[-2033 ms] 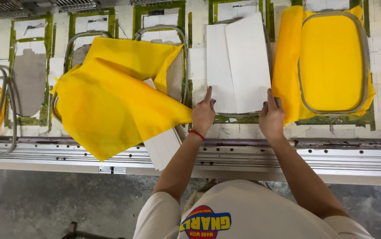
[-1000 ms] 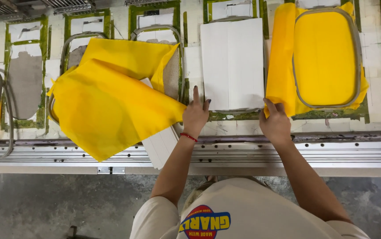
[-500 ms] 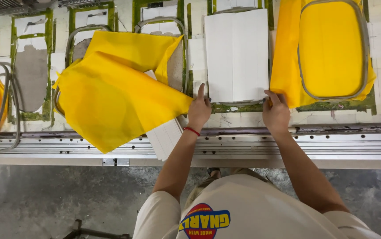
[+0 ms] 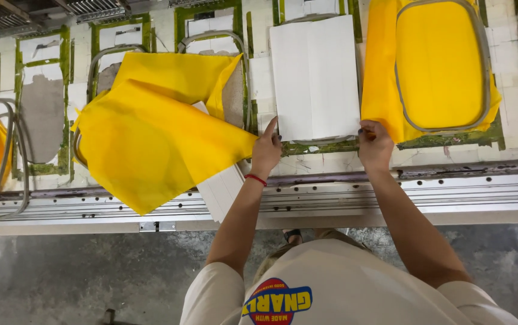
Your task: Preparing multiple embroidery frames on an industrial machine by layering backing paper and yellow fabric, then securing them with hoops.
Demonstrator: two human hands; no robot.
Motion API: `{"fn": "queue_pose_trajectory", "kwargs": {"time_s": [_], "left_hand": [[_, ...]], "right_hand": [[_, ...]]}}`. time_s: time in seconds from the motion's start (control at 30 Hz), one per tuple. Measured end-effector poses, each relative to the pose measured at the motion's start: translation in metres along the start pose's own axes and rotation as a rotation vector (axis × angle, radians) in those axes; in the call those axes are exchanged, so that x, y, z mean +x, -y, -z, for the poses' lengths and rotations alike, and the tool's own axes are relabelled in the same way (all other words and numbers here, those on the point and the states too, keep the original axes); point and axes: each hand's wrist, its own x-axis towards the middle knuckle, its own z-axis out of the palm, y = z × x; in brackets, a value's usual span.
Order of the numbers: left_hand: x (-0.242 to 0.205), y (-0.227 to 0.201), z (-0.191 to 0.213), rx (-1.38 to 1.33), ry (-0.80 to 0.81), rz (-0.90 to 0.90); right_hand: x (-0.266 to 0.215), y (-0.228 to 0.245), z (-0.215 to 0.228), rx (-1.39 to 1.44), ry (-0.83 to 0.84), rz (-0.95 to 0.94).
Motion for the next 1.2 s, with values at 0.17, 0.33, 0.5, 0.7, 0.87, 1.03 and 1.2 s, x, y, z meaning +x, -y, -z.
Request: {"fn": "queue_pose_trajectory", "kwargs": {"time_s": [0.17, 0.33, 0.5, 0.7, 0.87, 1.03, 1.2], "left_hand": [[-0.004, -0.005, 0.003, 0.027, 0.003, 0.003], [-0.005, -0.004, 0.002, 0.089, -0.039, -0.013], [-0.022, -0.001, 0.001, 0.098, -0.079, -0.076], [-0.061, 0.005, 0.019, 0.163, -0.098, -0.106], [-0.086, -0.014, 0.022, 0.033, 0.012, -0.058], [-0.115, -0.054, 0.005, -0.016, 0.075, -0.024], [-0.132, -0.078, -0.031, -0.003, 0.043, -0.071]], "right_hand": [[0.000, 0.017, 0.007, 0.099, 0.037, -0.119], [-0.003, 0.015, 0.011, 0.113, 0.039, -0.109], [-0.020, 0.013, 0.029, 0.004, -0.040, 0.117], [-0.052, 0.006, 0.076, -0.022, -0.160, 0.076], [-0.071, -0.044, 0.131, -0.168, -0.330, 0.057], [-0.070, -0.071, 0.218, -0.266, -0.393, 0.008], [-0.018, -0.109, 0.301, -0.391, -0.443, -0.065]]}}
